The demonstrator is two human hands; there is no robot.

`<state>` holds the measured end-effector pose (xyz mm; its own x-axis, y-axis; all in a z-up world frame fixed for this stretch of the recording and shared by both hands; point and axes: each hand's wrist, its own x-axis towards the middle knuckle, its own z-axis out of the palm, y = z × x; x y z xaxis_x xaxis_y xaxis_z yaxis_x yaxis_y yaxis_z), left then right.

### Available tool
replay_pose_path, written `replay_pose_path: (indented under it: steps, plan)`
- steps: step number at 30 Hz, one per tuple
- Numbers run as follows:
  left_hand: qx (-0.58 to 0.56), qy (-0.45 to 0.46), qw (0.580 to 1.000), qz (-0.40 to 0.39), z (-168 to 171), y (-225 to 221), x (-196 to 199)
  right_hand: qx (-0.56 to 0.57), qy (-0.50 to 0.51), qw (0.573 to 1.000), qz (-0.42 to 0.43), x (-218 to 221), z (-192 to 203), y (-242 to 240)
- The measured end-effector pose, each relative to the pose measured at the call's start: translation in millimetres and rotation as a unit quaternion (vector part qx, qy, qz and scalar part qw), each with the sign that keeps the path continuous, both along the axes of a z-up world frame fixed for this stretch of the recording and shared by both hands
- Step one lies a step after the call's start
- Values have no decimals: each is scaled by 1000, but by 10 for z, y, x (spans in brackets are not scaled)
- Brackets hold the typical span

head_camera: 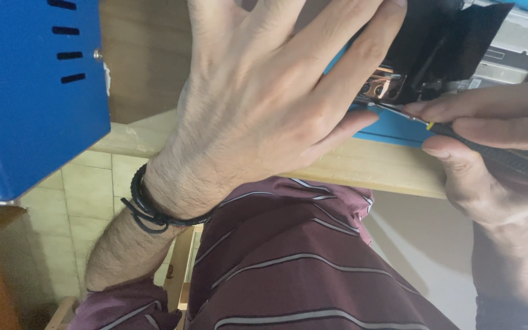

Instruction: The person is removing the internal cover of a smartphone by unscrewing several small screws and then prying the cover away from the chassis.

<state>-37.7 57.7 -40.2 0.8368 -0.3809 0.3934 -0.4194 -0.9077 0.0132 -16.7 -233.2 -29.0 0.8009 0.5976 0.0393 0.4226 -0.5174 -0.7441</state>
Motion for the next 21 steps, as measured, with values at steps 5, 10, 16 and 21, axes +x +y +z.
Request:
replay_pose_path:
  steps: [5,10,16,21]
  plan:
    - [-14,-3,1000,-3,-13,-4,11,-11,16,999,30,111,120,167]
    - [-25,8,1000,-4,-26,-5,-1,-46,14,999,24,74,145,161]
    - [-29,2,1000,2,-9,-5,9,9,-6,1000,13,20,10,39]
    - [-34,9,999,0,-7,-7,5,-24,-13,1000,5,9,97,100]
